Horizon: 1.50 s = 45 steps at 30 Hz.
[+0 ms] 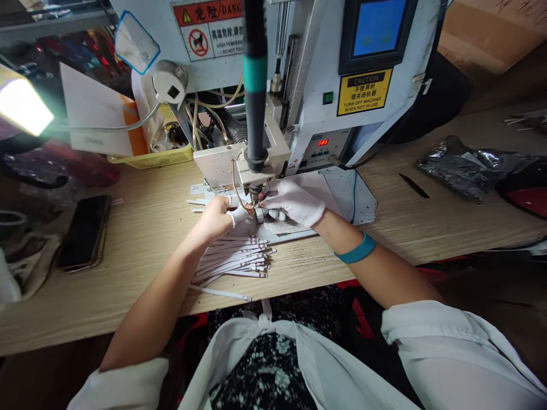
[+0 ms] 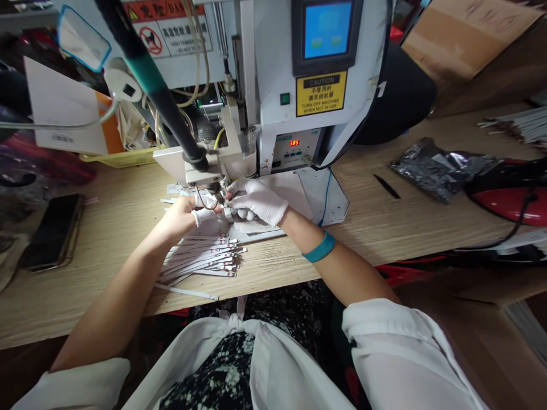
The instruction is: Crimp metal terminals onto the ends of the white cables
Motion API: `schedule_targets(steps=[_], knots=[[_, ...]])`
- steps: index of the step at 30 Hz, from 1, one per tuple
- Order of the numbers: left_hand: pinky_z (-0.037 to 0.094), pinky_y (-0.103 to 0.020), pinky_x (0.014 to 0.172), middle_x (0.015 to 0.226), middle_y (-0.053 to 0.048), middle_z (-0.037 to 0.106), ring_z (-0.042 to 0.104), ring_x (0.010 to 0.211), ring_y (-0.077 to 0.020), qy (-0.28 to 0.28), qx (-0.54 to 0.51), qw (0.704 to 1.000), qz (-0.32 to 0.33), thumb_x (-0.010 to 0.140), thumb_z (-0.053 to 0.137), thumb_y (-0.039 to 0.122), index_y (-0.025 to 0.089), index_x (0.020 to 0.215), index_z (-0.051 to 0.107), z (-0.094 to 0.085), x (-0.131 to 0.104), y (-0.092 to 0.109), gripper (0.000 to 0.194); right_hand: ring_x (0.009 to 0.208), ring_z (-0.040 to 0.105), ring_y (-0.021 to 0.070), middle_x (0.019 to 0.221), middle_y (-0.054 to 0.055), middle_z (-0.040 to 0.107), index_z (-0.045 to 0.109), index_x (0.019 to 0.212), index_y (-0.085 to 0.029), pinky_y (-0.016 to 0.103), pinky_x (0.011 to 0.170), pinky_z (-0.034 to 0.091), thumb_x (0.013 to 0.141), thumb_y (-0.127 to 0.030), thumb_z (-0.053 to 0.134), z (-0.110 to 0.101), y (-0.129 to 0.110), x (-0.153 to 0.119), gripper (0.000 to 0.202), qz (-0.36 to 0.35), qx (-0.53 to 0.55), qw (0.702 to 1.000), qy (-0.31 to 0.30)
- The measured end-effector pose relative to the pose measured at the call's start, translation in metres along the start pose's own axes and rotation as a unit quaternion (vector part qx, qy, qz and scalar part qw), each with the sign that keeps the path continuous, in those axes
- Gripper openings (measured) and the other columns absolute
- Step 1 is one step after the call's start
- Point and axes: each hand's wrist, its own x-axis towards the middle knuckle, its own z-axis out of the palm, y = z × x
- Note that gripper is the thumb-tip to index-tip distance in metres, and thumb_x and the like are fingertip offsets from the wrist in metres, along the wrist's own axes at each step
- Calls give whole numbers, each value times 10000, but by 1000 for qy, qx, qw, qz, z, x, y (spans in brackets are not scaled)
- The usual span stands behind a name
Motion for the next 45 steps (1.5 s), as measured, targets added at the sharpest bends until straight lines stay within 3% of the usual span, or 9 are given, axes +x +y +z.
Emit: schedule_targets(steps=[7, 13, 20, 24, 34, 39, 45], knots=[[392, -247, 579, 619, -6, 596, 500, 629, -145, 0, -1, 1000, -23, 521, 734, 514, 149, 616, 649, -1, 3, -4, 387, 342, 388, 38, 486, -54, 506, 543, 787, -137, 129, 304, 277, 796, -15, 568, 3, -2, -2, 125, -4, -14, 1000, 17], [385, -243, 581, 602, 3, 581, 475, 604, -132, -10, 17, 1000, -7, 542, 734, 535, 160, 564, 590, -2, 2, -1, 402, 365, 418, 42, 504, -66, 493, 524, 777, -159, 124, 301, 250, 743, -27, 653, 1, 0, -1, 187, -9, 7, 1000, -1], [420, -256, 595, 622, -22, 626, 537, 632, -165, 15, 72, 996, 60, 618, 703, 501, 153, 595, 617, -5, 2, -3, 359, 374, 444, 41, 511, -72, 506, 514, 794, -169, 116, 296, 283, 735, 22, 619, 6, -2, -6, 226, -41, -33, 998, 47], [409, -257, 580, 618, -39, 630, 544, 643, -180, 26, 107, 992, 52, 632, 678, 499, 144, 615, 641, -5, 1, -3, 357, 366, 445, 44, 513, -65, 520, 509, 784, -169, 121, 292, 294, 734, 22, 602, 7, -1, -6, 219, -48, -52, 996, 61], [324, -231, 524, 554, 21, 499, 397, 547, -104, -4, 33, 999, 11, 583, 693, 521, 160, 547, 540, -2, 2, -1, 394, 350, 401, 43, 468, -76, 471, 497, 779, -173, 113, 294, 257, 721, -35, 635, 0, 2, 0, 203, -18, -8, 1000, 18], [373, -233, 560, 549, 29, 506, 428, 560, -106, -8, 5, 1000, 13, 577, 697, 439, 171, 520, 497, -1, 2, -1, 339, 350, 398, 40, 476, -80, 471, 500, 777, -175, 113, 296, 248, 721, -41, 650, 0, 4, 0, 208, -20, -6, 1000, 23], [450, -265, 636, 616, -10, 614, 551, 662, -163, -6, -10, 1000, 17, 571, 712, 456, 162, 570, 592, -1, 4, -5, 317, 349, 395, 46, 478, -72, 486, 522, 778, -169, 124, 295, 272, 725, -37, 649, -1, 4, 0, 190, -28, -6, 999, 19]])
